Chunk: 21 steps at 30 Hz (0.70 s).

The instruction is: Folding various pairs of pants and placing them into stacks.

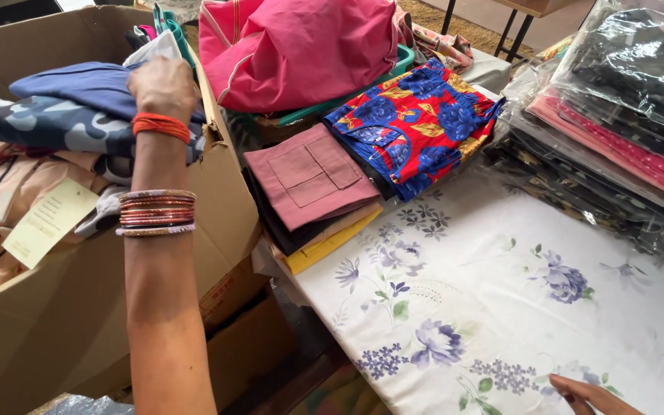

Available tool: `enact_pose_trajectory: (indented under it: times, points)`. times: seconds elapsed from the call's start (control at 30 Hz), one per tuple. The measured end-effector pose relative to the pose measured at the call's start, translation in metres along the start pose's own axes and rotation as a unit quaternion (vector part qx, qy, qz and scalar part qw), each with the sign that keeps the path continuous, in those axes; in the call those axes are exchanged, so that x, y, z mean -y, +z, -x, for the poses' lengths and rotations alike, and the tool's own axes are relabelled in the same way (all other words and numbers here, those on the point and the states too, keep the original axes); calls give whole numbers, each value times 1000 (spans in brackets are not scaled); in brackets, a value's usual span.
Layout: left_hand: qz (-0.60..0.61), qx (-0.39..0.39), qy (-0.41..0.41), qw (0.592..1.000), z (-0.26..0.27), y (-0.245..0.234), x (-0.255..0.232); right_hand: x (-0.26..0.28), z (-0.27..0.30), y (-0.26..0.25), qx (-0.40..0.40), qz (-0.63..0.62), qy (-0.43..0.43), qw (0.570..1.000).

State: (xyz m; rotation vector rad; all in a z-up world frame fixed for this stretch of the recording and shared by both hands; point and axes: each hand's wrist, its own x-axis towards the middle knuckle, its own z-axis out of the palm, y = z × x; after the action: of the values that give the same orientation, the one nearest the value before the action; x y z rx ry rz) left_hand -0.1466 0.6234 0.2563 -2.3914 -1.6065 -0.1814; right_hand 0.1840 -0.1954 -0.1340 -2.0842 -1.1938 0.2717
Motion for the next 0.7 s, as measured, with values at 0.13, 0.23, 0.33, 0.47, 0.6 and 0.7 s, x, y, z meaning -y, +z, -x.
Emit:
enact_pose_trajectory:
  times: [0.13, 0.23, 0.33, 0.47, 0.6, 0.7]
  points:
    - [-8, -97, 57, 994, -6, 0, 14, -35, 16, 7, 8, -99, -14, 995]
    - [8, -165, 66, 984, 8, -13, 15, -12, 17, 20, -34, -81, 37, 995]
    - [29, -281, 79, 956, 19, -24, 18, 27, 9, 20, -19, -32, 133, 990]
    - [117, -384, 68, 913, 1, -19, 30, 44, 10, 23, -19, -34, 168, 985]
    - [318, -237, -9, 918, -4, -28, 32, 93, 10, 20, -75, 11, 156, 985]
    - [21, -525, 203, 826, -18, 11, 35, 111, 4, 12, -55, 39, 170, 983]
